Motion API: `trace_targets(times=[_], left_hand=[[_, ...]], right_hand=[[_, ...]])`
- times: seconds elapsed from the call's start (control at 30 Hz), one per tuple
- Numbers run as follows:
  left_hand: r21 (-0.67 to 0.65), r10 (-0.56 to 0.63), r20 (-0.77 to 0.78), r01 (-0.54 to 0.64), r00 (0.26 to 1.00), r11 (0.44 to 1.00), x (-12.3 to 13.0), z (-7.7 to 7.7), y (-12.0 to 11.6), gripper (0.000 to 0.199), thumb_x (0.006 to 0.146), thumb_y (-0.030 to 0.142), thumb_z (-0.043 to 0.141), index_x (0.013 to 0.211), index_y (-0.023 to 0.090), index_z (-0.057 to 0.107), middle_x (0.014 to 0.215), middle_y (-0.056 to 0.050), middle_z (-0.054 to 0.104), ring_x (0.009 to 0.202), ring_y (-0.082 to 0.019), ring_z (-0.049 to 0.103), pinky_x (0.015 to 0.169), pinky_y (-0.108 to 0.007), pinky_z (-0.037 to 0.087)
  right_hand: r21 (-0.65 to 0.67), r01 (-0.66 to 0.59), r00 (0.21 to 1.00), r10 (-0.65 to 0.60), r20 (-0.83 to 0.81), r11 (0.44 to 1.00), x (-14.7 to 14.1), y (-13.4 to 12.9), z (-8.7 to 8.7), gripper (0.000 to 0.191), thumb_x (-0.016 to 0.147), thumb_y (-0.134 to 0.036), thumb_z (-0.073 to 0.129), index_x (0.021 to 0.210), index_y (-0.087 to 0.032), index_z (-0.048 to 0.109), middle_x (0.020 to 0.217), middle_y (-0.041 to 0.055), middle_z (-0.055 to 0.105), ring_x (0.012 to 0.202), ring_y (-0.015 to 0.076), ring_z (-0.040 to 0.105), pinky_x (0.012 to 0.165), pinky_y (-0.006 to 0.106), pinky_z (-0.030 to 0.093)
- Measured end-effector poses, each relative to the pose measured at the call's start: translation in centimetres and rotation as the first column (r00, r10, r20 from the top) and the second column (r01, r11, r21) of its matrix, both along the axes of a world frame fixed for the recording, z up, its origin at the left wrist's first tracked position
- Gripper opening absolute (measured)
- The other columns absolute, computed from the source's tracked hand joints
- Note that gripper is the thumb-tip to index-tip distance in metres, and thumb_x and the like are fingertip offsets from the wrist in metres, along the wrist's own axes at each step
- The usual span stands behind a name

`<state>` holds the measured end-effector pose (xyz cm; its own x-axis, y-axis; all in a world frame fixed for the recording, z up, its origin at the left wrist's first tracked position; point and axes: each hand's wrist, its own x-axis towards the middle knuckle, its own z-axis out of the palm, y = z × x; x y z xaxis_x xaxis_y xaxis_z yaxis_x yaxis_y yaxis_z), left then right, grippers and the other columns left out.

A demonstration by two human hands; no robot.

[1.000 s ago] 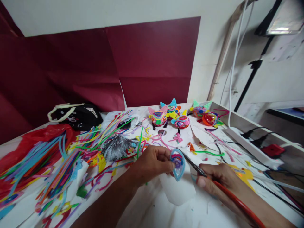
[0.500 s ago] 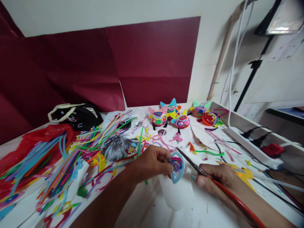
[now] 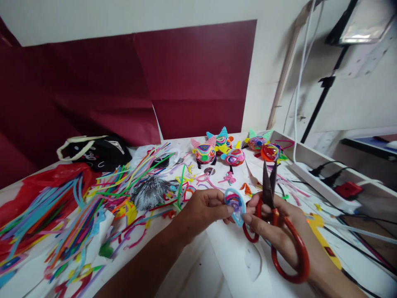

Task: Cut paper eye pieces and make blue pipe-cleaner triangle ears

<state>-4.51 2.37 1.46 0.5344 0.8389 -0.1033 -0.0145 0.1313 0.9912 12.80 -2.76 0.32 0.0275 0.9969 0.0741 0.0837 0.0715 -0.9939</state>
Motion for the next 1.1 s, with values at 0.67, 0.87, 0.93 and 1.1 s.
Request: trace_targets(times=[0.67, 0.87, 0.93, 1.1], left_hand=[[-0.02, -0.055, -0.079, 0.053, 0.995, 0.998, 0.1, -1.0, 0.3, 0.032, 0.063, 0.036, 0.073, 0.082, 0.012, 0.064, 0.065, 0.0, 0.058, 0.057, -0.009, 0.05, 0.054, -0.021, 0.037], [-0.004, -0.035, -0.132, 0.035, 0.991, 0.999, -0.1, -0.9, 0.7, 0.031, 0.061, 0.035, 0.075, 0.077, 0.011, 0.065, 0.064, -0.001, 0.058, 0.057, -0.009, 0.05, 0.051, -0.021, 0.039], [-0.007, -0.04, -0.128, 0.04, 0.991, 0.999, -0.1, -0.9, 0.8, 0.03, 0.06, 0.034, 0.075, 0.076, 0.011, 0.065, 0.064, 0.0, 0.057, 0.057, -0.009, 0.05, 0.051, -0.021, 0.04], [0.005, -0.026, -0.134, 0.027, 0.991, 1.0, -0.2, -1.0, 1.0, 0.028, 0.061, 0.032, 0.075, 0.072, 0.01, 0.063, 0.062, 0.0, 0.056, 0.055, -0.009, 0.05, 0.052, -0.022, 0.042]], right_hand=[[-0.095, -0.219, 0.972, 0.226, 0.068, 0.971, -0.2, 0.3, -1.1, 0.016, 0.069, -0.02, 0.063, 0.08, -0.018, 0.052, 0.066, -0.0022, 0.054, 0.053, 0.0094, 0.048, 0.048, 0.021, 0.04], [-0.033, -0.164, 0.971, 0.167, 0.17, 0.986, -0.2, 0.6, -1.5, 0.013, 0.068, -0.019, 0.062, 0.077, -0.018, 0.053, 0.063, -0.0031, 0.053, 0.053, 0.0095, 0.048, 0.047, 0.019, 0.039], [-0.007, -0.149, 0.968, 0.147, 0.204, 0.989, -0.2, 0.7, -1.5, 0.012, 0.068, -0.019, 0.062, 0.076, -0.018, 0.053, 0.063, -0.0034, 0.053, 0.053, 0.0097, 0.049, 0.047, 0.019, 0.039], [-0.015, -0.161, 0.972, 0.161, 0.173, 0.987, -0.1, 0.7, -2.1, 0.013, 0.072, -0.025, 0.063, 0.079, -0.019, 0.054, 0.065, -0.0026, 0.055, 0.053, 0.0102, 0.049, 0.048, 0.02, 0.04]])
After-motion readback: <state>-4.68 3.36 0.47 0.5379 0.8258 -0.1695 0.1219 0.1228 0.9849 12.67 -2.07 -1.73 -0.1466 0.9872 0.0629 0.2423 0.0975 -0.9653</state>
